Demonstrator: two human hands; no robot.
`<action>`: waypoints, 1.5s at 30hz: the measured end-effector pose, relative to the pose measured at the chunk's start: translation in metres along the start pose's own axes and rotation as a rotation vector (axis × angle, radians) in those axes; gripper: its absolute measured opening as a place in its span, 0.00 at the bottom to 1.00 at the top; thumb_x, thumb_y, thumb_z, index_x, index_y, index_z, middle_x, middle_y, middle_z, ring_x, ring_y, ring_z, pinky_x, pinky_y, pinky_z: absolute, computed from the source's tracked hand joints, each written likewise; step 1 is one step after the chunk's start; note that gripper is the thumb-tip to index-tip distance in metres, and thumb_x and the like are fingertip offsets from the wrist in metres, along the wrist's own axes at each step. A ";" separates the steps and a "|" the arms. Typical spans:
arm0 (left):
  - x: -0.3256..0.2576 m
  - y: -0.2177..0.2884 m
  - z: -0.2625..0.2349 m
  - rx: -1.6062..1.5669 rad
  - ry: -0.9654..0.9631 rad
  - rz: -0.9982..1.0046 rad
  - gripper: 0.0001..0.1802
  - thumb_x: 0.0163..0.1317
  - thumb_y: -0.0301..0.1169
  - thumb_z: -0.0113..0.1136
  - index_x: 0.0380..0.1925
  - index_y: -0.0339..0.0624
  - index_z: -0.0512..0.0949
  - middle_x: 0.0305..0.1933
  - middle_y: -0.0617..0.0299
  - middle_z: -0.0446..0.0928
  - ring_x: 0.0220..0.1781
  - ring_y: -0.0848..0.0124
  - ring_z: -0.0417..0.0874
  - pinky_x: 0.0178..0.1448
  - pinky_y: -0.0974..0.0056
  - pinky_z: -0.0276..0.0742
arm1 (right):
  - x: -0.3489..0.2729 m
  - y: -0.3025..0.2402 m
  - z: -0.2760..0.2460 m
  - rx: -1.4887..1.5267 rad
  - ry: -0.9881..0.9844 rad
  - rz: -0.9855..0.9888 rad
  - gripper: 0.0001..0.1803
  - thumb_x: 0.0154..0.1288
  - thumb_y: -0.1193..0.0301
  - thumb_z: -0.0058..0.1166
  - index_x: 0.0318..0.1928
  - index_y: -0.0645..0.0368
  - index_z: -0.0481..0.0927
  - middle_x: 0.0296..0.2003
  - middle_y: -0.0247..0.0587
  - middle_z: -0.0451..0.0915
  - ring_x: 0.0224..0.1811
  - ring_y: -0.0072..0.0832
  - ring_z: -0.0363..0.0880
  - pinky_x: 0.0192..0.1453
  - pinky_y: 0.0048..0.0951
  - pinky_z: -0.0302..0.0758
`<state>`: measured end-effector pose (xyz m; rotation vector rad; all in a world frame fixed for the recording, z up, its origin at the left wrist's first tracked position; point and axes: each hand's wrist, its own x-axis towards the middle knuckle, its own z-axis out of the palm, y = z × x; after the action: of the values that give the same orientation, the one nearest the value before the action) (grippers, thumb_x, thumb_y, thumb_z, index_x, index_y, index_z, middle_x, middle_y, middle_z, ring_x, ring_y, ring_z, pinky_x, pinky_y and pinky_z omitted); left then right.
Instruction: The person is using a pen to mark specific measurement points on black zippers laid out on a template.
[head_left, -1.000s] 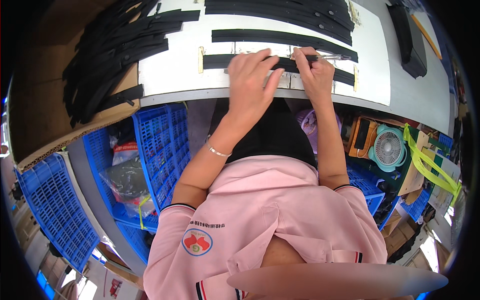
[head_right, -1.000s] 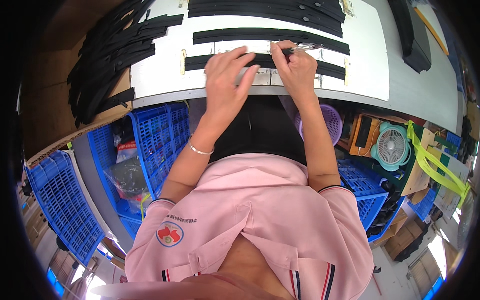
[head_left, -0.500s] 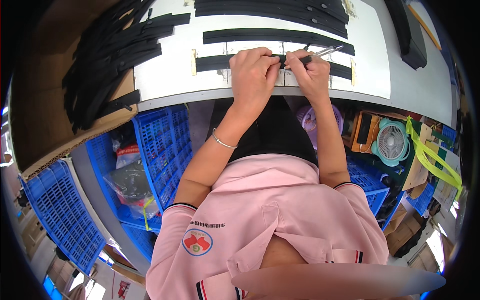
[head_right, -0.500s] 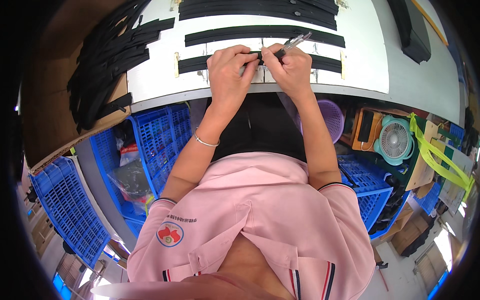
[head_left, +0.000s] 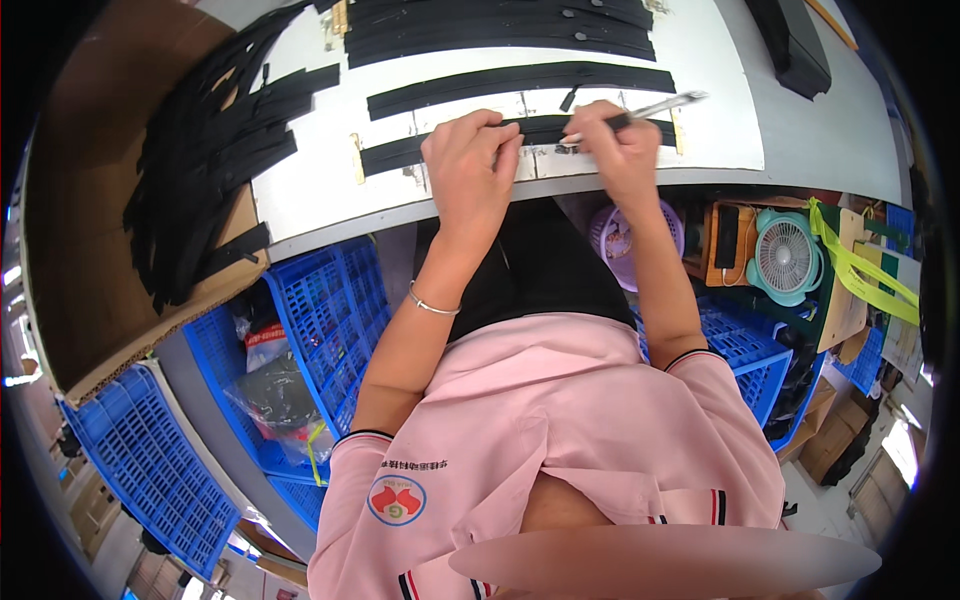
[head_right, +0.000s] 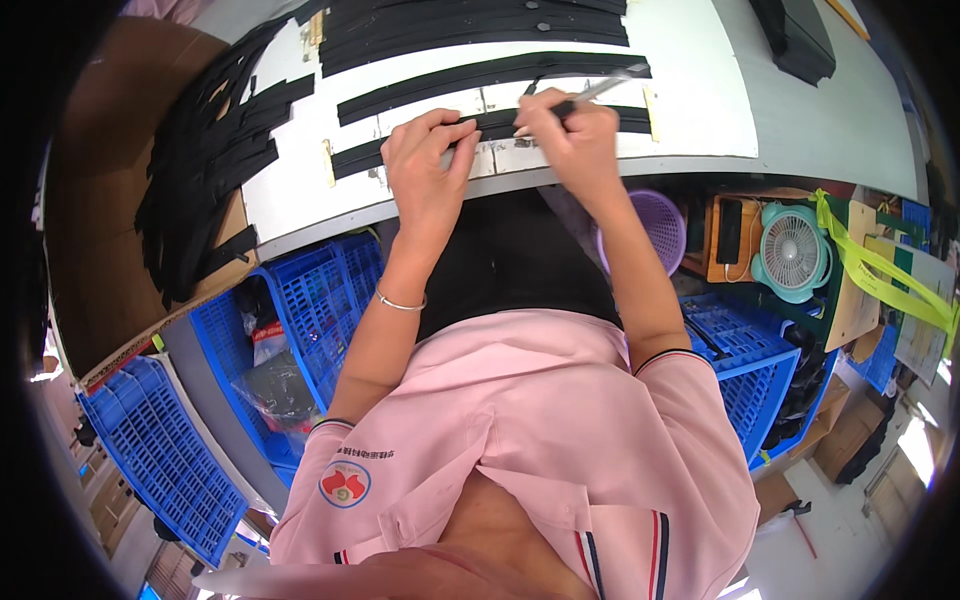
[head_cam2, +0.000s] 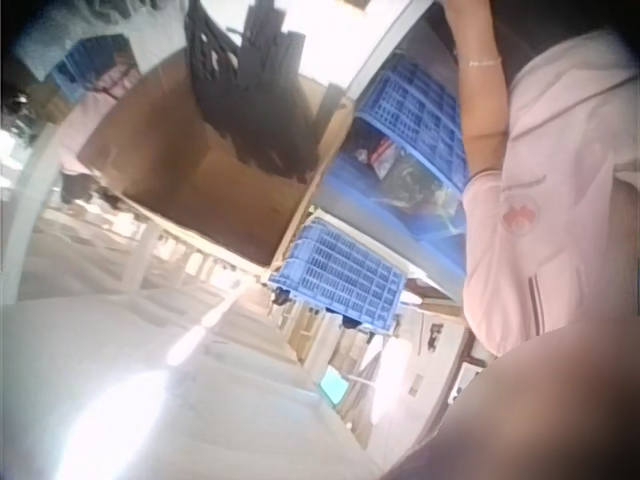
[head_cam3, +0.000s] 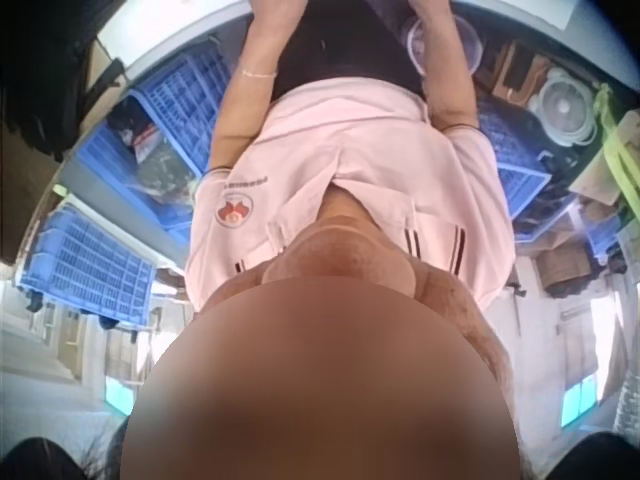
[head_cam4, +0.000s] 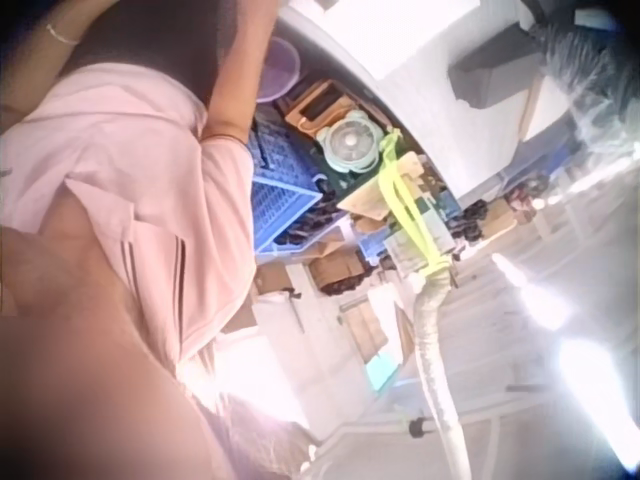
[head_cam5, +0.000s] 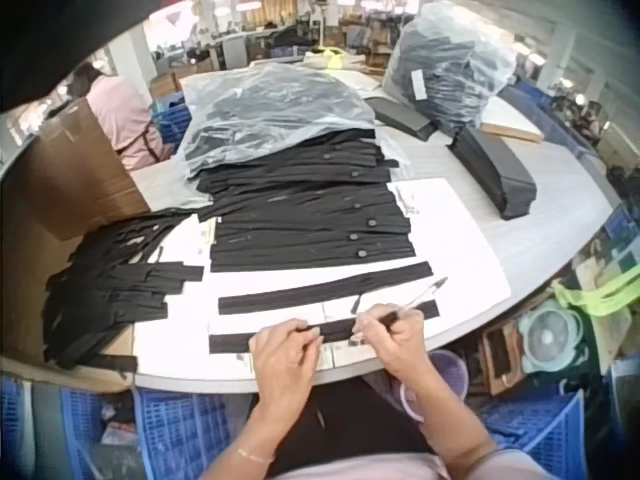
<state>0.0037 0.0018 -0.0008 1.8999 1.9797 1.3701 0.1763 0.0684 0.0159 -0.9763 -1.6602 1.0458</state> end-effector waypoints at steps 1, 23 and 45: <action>0.000 0.000 0.000 0.006 -0.003 0.010 0.06 0.57 0.28 0.74 0.35 0.46 0.89 0.46 0.68 0.86 0.48 0.67 0.81 0.57 0.61 0.69 | 0.000 -0.002 -0.012 0.042 0.091 0.047 0.11 0.72 0.71 0.60 0.32 0.63 0.87 0.23 0.32 0.83 0.24 0.13 0.73 0.28 0.22 0.68; 0.028 0.052 0.069 -0.155 -0.141 0.150 0.07 0.55 0.27 0.74 0.35 0.43 0.89 0.46 0.64 0.85 0.51 0.61 0.81 0.57 0.58 0.71 | 0.005 0.029 -0.065 -0.094 0.194 0.122 0.12 0.73 0.70 0.61 0.37 0.68 0.87 0.29 0.34 0.87 0.28 0.15 0.80 0.33 0.20 0.75; 0.030 0.053 0.072 -0.077 -0.170 0.173 0.08 0.54 0.28 0.75 0.35 0.44 0.88 0.48 0.64 0.84 0.54 0.60 0.80 0.60 0.56 0.69 | 0.000 0.039 -0.072 -0.287 0.091 -0.038 0.11 0.69 0.69 0.62 0.30 0.63 0.85 0.21 0.40 0.82 0.21 0.28 0.79 0.27 0.31 0.71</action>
<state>0.0806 0.0561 0.0036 2.1158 1.6958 1.2537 0.2510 0.0960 -0.0042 -1.1542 -1.7773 0.7384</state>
